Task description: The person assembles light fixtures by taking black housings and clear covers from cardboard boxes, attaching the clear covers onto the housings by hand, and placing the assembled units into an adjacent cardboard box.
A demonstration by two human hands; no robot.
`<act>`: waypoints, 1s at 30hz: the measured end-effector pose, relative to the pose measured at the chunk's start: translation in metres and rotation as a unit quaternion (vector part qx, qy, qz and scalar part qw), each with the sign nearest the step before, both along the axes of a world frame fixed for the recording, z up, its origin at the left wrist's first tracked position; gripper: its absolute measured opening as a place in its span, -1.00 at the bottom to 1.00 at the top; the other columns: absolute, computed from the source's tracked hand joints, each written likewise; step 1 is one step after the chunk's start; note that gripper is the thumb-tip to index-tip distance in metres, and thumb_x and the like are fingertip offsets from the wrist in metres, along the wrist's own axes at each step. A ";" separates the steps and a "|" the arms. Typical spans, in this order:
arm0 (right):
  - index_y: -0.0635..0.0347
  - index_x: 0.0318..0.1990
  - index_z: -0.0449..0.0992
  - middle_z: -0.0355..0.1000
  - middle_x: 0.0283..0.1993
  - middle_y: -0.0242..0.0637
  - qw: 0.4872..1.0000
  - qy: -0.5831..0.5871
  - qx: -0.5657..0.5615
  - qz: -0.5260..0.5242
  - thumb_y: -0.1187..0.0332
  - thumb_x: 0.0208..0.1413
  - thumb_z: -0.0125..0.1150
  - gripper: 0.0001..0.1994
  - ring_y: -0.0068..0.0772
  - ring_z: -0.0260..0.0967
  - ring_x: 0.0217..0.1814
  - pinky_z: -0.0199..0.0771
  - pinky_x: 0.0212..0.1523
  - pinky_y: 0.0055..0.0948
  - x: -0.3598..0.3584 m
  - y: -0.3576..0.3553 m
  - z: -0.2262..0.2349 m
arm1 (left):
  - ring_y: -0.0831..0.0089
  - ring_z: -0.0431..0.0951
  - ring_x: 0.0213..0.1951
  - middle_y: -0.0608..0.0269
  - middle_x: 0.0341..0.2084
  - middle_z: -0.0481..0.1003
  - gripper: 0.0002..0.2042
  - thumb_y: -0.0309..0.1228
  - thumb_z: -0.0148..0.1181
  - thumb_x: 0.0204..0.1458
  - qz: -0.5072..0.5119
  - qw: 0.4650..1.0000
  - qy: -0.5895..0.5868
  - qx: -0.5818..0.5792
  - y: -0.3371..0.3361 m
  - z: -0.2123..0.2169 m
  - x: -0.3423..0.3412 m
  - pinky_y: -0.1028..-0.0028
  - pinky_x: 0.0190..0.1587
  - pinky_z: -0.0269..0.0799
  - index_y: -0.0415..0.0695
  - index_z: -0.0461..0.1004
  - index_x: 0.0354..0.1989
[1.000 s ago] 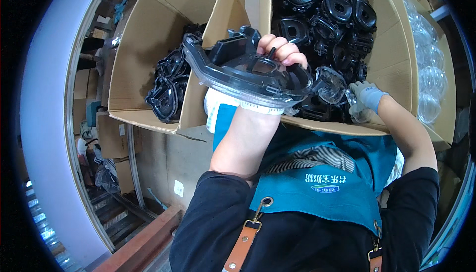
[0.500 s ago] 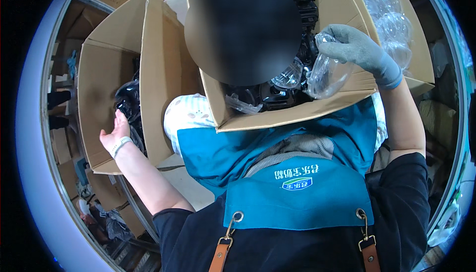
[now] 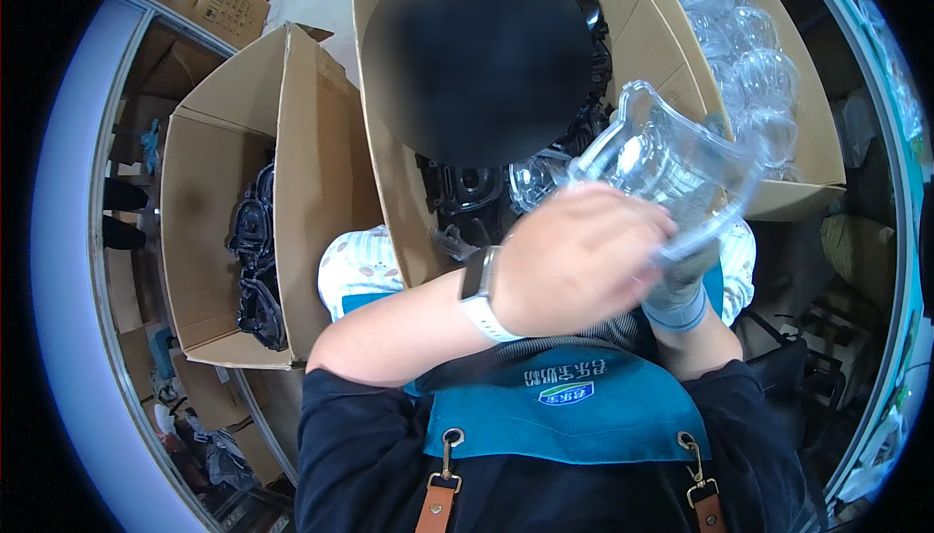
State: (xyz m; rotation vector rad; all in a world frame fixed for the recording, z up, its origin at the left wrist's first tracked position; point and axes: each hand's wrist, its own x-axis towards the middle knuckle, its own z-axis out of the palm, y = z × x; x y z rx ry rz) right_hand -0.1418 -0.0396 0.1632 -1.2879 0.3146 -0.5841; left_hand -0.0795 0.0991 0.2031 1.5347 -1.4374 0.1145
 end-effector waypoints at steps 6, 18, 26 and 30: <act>0.20 0.36 -0.13 -0.18 0.38 0.20 0.896 -0.165 0.381 0.157 -0.25 -0.01 0.10 -0.04 0.29 -0.18 0.41 -0.04 0.33 0.22 -0.017 -0.057 0.016 | 0.42 0.46 -0.28 0.16 -0.29 0.48 -0.71 -0.32 0.18 -0.01 0.181 0.888 0.379 -0.185 -0.077 -0.054 0.083 0.42 -0.14 0.37 -0.27 0.40 -0.19; 0.11 0.37 -0.01 -0.17 0.42 0.08 0.914 -0.146 0.377 0.017 -0.48 -0.16 -0.04 0.06 0.25 -0.31 0.46 -0.30 0.27 0.48 -0.052 -0.113 -0.009 | 0.22 0.48 -0.04 0.05 -0.01 0.46 -0.59 -0.25 0.18 0.01 0.544 0.481 0.675 0.133 -0.129 -0.220 0.218 0.32 0.06 0.31 -0.28 0.45 -0.04; 0.09 0.36 0.01 -0.10 0.41 0.02 0.886 -0.358 0.220 0.197 -0.39 -0.20 0.16 0.05 0.23 -0.25 0.45 -0.23 0.25 0.48 -0.047 -0.118 -0.008 | 0.34 0.27 -0.12 0.25 -0.20 0.30 -0.69 -0.36 0.28 -0.06 0.448 0.405 0.794 -0.063 -0.086 -0.132 0.183 0.23 -0.09 0.25 -0.12 0.37 -0.15; 0.04 0.39 -0.14 -0.05 0.38 0.00 0.993 -0.107 0.039 -0.043 0.00 -0.03 0.30 -0.08 0.03 -0.02 0.40 0.13 0.27 0.11 -0.043 -0.090 0.005 | 0.41 0.33 -0.15 0.25 -0.17 0.40 -0.65 -0.37 0.26 -0.05 0.314 0.694 0.646 0.050 -0.031 -0.061 0.112 0.41 -0.11 0.27 -0.14 0.41 -0.07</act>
